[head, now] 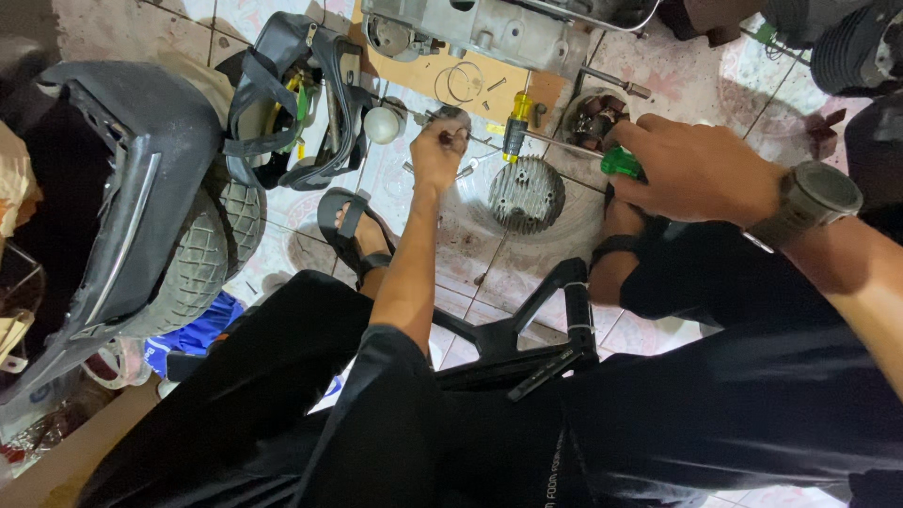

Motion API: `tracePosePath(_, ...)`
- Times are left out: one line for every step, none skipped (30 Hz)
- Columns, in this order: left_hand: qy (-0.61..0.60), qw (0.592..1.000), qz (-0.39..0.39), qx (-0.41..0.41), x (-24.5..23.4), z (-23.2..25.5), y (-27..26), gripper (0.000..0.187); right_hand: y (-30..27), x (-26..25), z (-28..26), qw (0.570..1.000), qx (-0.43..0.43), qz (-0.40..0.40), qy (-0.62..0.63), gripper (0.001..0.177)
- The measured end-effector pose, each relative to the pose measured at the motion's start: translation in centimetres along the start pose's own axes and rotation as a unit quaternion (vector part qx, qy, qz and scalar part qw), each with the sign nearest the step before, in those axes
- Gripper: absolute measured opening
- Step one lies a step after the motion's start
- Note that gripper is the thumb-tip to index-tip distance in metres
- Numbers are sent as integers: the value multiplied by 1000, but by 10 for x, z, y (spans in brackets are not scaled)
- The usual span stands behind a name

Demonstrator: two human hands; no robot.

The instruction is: The person is sitting on a low stool in a workshop, using a yellow-handled screwdriver to tighten screws on a metallic engine cylinder head. They switch to a green-handled screwdriver to work on a different section of the same part. The workspace is cluttered with various engine components and tools.

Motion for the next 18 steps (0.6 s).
tracePosePath(82,995,-13,52,5,12,5,12,1,-1,1,1000,-3,14,-5,40)
tracePosePath(163,981,-27,104,11,23,11,14,2,-1,2,1000,-5,29,-9,40)
tracePosePath(163,981,-27,104,16,24,15,14,2,-5,1,1000,-4,29,-9,40)
tracePosePath(161,979,-21,122,20,28,18,20,2,-6,1,1000,6,20,-12,42)
tracePosePath(159,977,-15,140,25,31,21,27,2,-8,1,1000,16,11,-15,45)
tracePosePath(159,977,-16,139,27,34,23,27,2,-7,2,1000,16,10,-15,45)
tracePosePath(167,971,-15,168,30,41,24,25,3,-6,3,1000,12,15,-15,44)
tracePosePath(176,964,-14,197,32,47,24,23,4,-6,4,1000,7,20,-16,42)
tracePosePath(176,965,-14,196,33,51,25,23,4,-9,2,1000,8,18,-16,42)
tracePosePath(201,961,-30,187,37,52,26,23,3,-11,2,1000,13,-1,-4,41)
tracePosePath(227,957,-45,178,41,53,27,24,3,-12,2,1000,19,-20,8,39)
tracePosePath(227,957,-45,177,43,52,29,24,4,-10,3,1000,19,-21,9,39)
tracePosePath(235,952,-46,192,45,52,30,27,4,-10,5,1000,20,-13,12,40)
tracePosePath(243,946,-48,207,48,53,30,29,4,-9,7,1000,22,-6,16,41)
tracePosePath(243,946,-49,207,50,52,32,29,5,-10,8,1000,23,-7,16,41)
tracePosePath(254,943,-40,213,51,51,32,29,5,-10,8,999,26,-15,19,41)
tracePosePath(264,939,-30,218,51,51,32,28,4,-9,9,999,30,-23,21,41)
tracePosePath(265,939,-32,216,51,48,34,28,5,-7,10,999,29,-25,22,41)
Point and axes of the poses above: each hand's wrist, its own y-axis towards the middle knuckle, its own x-axis out of the palm, z = x × y, the point moved 8 cm from there along y, towards the middle knuckle, and after that the axes turned 2 degrees about z, right-handed, at the moved point
